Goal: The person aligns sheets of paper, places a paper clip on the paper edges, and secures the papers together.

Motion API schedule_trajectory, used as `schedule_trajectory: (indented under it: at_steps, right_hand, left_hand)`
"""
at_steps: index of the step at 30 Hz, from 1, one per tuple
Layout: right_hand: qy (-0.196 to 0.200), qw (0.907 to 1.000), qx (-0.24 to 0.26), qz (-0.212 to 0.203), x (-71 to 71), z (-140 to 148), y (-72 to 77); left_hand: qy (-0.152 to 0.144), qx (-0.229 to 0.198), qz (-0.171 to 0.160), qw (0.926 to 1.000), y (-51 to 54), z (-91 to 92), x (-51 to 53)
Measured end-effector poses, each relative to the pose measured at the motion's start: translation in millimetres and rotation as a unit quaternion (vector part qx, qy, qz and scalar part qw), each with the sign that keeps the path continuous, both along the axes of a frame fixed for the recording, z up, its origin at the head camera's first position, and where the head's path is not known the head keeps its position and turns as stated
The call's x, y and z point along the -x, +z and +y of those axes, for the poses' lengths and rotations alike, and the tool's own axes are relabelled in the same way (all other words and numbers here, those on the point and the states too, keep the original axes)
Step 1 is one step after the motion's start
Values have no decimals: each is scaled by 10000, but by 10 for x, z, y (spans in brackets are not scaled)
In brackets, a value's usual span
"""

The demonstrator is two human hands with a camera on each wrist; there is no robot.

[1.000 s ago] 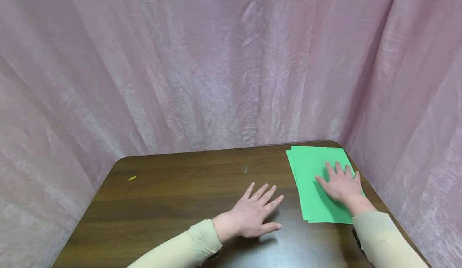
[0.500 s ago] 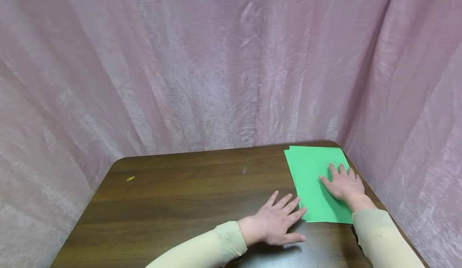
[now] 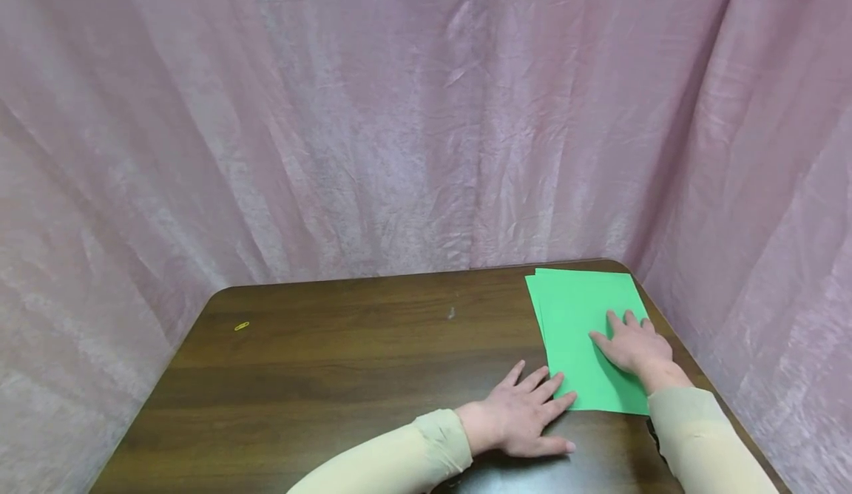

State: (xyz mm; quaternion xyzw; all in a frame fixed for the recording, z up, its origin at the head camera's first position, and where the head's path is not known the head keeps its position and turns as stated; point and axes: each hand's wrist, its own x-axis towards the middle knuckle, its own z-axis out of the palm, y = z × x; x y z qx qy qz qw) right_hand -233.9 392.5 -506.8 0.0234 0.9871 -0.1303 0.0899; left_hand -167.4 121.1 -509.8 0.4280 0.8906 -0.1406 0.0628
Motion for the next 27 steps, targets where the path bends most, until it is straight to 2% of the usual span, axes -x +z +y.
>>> schedule_trajectory:
  at_steps: [11, 18, 27]
  right_hand:
    - [-23, 9998, -150, 130, 30, -88, -11]
    - [6, 9995, -224, 232, 37, -134, -22]
    - [46, 9992, -264, 287, 57, -204, -76]
  left_hand:
    - [84, 3, -95, 9999, -76, 18, 26]
    - [154, 47, -259, 9995, -47, -20, 59]
    - [109, 112, -228, 9996, -16, -101, 56]
